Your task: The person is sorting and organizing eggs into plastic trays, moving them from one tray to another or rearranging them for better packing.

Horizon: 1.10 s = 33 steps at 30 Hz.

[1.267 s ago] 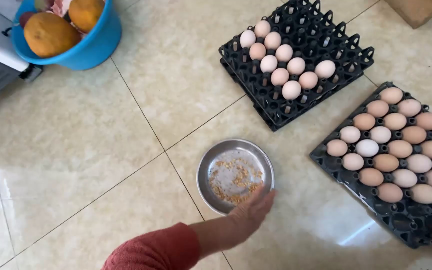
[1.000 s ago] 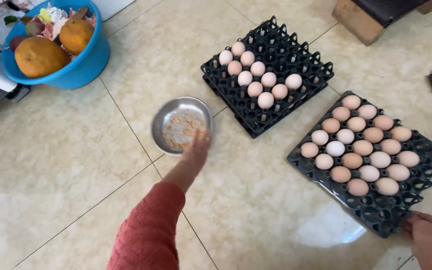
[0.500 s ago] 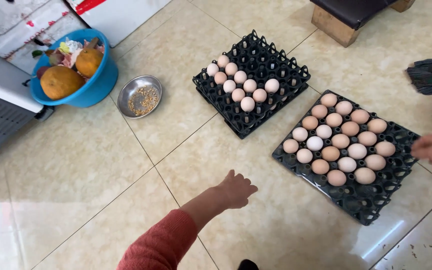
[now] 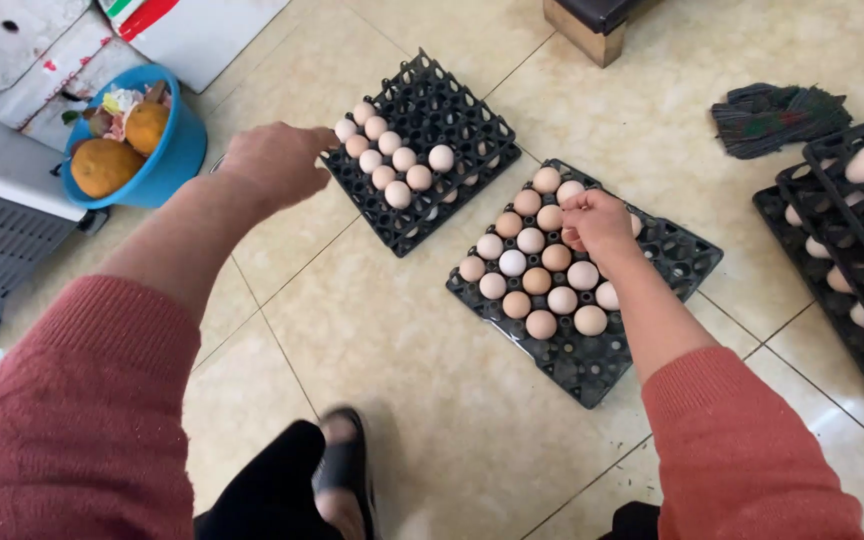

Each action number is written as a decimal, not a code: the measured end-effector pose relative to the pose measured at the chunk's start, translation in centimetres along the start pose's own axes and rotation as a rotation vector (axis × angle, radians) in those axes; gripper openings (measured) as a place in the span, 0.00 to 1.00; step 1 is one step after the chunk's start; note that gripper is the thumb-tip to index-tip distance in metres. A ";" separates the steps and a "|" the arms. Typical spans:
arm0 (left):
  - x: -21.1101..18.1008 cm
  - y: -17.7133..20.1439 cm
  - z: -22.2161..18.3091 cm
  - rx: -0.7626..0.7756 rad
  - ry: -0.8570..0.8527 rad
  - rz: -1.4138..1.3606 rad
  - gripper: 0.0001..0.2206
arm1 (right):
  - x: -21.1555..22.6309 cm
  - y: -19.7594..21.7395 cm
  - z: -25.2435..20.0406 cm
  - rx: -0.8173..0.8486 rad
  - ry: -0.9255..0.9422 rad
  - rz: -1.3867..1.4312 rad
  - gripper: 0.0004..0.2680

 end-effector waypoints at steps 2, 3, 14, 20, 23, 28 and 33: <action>0.2 2.6 -0.6 -0.077 0.088 -0.080 0.19 | 0.2 1.1 -0.4 -0.019 -0.016 0.001 0.09; -0.8 3.2 -1.1 -0.077 0.102 -0.139 0.18 | -0.5 2.3 -0.5 -0.045 -0.100 0.036 0.05; -4.4 -16.4 8.3 -0.036 0.150 -0.673 0.18 | -1.4 20.0 -1.5 -0.320 -0.010 -0.175 0.04; 0.6 -22.5 12.7 -0.060 0.148 -0.892 0.15 | 3.1 12.3 -2.7 -0.231 0.143 -0.402 0.06; 2.2 -26.9 13.3 -0.068 0.194 -1.119 0.15 | 6.4 -0.2 -4.3 -0.210 0.024 -0.576 0.04; -4.3 -29.6 9.0 -0.560 -0.312 -1.143 0.08 | 5.3 -18.9 -3.4 0.017 -0.092 -0.795 0.12; -13.9 -33.7 2.4 -0.091 -0.765 -0.902 0.06 | 2.7 -29.5 -2.1 0.055 -0.041 -0.951 0.17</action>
Point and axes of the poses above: each hand's wrist, its own z-axis towards the middle knuckle, its own y-axis out of the back of the hand, x = y × z, the point moved 9 cm from there along z, towards the middle knuckle, and after that the axes turned 14 degrees about z, right-handed, at the moved point
